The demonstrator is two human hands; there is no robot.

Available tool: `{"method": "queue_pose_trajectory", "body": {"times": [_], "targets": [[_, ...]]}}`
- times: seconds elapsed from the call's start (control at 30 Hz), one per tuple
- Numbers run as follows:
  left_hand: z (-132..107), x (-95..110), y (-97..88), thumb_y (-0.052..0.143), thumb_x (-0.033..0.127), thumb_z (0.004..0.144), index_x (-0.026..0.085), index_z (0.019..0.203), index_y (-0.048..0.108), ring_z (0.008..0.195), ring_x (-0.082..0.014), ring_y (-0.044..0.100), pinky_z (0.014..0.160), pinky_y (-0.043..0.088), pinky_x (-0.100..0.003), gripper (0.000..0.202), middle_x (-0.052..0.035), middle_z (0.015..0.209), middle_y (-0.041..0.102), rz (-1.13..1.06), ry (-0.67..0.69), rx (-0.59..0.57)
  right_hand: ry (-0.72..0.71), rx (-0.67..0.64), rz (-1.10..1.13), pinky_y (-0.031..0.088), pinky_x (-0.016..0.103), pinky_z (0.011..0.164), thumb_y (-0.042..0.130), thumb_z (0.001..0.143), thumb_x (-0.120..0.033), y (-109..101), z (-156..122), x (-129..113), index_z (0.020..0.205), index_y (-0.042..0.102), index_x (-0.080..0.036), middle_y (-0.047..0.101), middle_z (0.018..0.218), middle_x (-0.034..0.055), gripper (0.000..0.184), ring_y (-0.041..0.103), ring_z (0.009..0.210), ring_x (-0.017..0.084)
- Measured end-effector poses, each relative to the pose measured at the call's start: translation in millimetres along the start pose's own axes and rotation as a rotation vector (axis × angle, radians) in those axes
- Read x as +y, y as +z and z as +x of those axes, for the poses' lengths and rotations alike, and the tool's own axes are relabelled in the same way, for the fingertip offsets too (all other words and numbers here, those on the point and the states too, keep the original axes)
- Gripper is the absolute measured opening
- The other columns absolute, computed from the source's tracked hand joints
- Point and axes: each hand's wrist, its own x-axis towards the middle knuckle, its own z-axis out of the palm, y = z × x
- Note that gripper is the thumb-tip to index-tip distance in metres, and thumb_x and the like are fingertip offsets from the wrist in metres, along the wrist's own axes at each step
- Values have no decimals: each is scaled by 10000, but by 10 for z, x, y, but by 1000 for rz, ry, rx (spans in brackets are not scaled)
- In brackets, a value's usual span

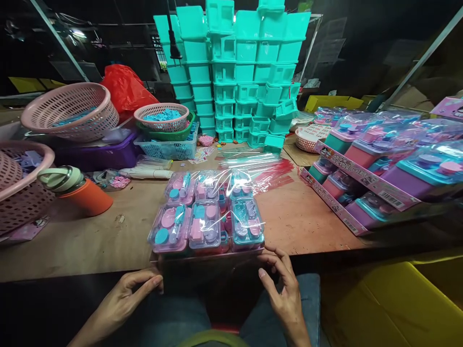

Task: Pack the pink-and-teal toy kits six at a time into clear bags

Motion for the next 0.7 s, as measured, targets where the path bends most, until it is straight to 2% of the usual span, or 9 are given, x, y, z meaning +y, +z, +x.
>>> {"method": "queue_pose_trajectory", "body": {"times": [0.1,0.33,0.47,0.57,0.7], "targets": [[16,-4,1,596,428,940,200,658,731,639,-133,677,653,509,-161,387,-10,655,733,-7,3,-2,35,-32,29,501,268,815,683,923,-449,-19,-88,36,960,754,-262,634,1251,84,203,592,1214,247],[40,67,2,602,411,922,199,634,725,599,-127,670,616,507,-157,378,-9,624,725,12,22,30,171,41,60,493,244,869,740,864,-512,36,-104,8,788,763,-248,626,1107,75,275,627,1058,206],[38,91,34,596,410,919,198,604,709,566,-134,672,595,519,-169,396,-11,603,717,54,39,91,215,43,67,522,235,784,749,828,-562,45,-73,-21,768,771,-233,638,1040,87,335,645,980,209],[43,81,69,611,412,912,199,585,698,537,-139,679,560,511,-168,400,-7,577,711,72,69,168,191,38,74,526,228,697,751,820,-561,59,-34,-30,731,760,-217,634,911,78,356,641,842,189],[52,50,107,613,412,918,192,558,665,490,-121,644,533,479,-163,425,6,535,673,119,103,214,135,32,71,518,208,616,743,831,-531,94,40,-101,720,758,-216,632,800,63,335,627,734,168]]}}
